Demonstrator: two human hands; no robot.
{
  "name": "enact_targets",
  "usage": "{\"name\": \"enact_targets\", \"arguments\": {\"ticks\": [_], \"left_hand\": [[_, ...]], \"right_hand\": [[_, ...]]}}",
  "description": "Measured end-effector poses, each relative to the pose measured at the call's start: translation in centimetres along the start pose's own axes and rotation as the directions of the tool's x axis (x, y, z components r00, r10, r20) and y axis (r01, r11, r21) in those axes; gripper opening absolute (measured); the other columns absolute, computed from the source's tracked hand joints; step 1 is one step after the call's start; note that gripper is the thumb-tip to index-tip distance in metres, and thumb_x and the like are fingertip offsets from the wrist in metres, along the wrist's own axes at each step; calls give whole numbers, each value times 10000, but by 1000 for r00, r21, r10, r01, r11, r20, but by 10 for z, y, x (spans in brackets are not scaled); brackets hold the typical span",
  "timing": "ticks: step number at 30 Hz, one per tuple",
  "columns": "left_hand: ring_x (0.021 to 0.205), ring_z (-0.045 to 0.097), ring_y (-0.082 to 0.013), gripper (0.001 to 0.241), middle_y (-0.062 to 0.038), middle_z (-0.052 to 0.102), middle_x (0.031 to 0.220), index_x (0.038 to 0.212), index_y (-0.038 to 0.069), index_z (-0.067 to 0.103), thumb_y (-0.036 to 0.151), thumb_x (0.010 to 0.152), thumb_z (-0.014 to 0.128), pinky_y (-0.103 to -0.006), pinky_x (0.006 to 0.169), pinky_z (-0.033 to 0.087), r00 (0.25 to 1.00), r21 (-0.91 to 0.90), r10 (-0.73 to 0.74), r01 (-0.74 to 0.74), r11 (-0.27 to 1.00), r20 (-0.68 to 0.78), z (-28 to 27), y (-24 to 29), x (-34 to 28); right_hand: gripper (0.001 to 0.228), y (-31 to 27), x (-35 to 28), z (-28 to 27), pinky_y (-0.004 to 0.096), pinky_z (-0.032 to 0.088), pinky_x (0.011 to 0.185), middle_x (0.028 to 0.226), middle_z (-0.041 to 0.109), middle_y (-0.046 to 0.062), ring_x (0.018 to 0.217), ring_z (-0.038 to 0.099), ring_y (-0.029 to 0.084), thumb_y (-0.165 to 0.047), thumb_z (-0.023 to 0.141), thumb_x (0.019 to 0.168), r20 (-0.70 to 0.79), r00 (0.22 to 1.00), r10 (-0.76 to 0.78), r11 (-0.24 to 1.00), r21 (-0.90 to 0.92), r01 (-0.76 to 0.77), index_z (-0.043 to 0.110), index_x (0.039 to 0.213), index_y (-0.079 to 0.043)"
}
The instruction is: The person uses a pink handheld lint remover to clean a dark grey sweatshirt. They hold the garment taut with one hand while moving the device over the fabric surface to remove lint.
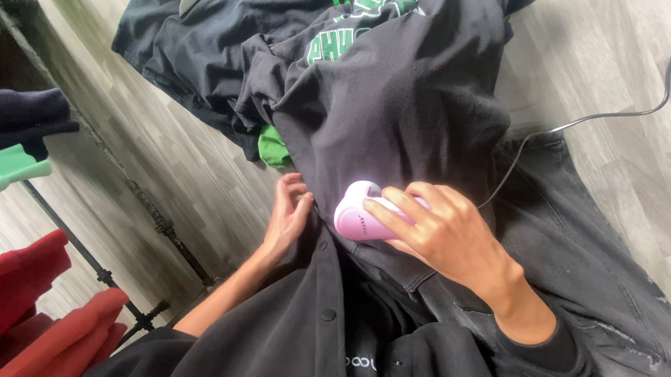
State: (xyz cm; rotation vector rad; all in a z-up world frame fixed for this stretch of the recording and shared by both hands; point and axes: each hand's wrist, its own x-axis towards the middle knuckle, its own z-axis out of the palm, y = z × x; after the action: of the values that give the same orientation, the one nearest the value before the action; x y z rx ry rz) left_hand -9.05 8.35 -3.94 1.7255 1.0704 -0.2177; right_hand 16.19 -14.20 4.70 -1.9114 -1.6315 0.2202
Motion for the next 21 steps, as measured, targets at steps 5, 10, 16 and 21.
{"name": "enact_targets", "arguments": {"ticks": [5,10,16,21], "left_hand": [[1384,460,-484,614,-357,423,1476,1548,78,279,299,1041,546,-585,1130,403,973,-212,-221,231,950,72,12,3,16],[1150,459,-224,801,-158,437,1380,1623,192,234,371,967,659,-322,891,368,915,-520,-402,354,777,22,22,-3,32],[941,683,-174,651,-105,641,1099,1528,196,374,49,950,636,-304,709,598,942,-863,-329,114,492,-63,18,18,22],[1155,607,-189,579,-161,607,1330,1520,164,284,101,1008,547,-360,1064,490,930,-647,-93,-173,743,-355,23,13,16]], "right_hand": [[550,7,2,-7,392,572,811,1212,687,43,1006,637,247,-345,864,746,-58,997,45,998,-49,-48,694,1244,-185],[566,20,-4,3,424,570,886,1263,702,59,1074,660,280,-366,898,763,-170,977,127,988,-66,-140,724,1267,-177],[420,19,5,-5,483,636,856,1171,700,223,979,700,380,-327,756,1020,-315,943,105,985,-96,-142,714,1212,43],[462,5,9,-11,420,587,825,1215,727,140,995,707,309,-342,880,947,-111,992,53,991,-118,-66,708,1285,-79]]}}
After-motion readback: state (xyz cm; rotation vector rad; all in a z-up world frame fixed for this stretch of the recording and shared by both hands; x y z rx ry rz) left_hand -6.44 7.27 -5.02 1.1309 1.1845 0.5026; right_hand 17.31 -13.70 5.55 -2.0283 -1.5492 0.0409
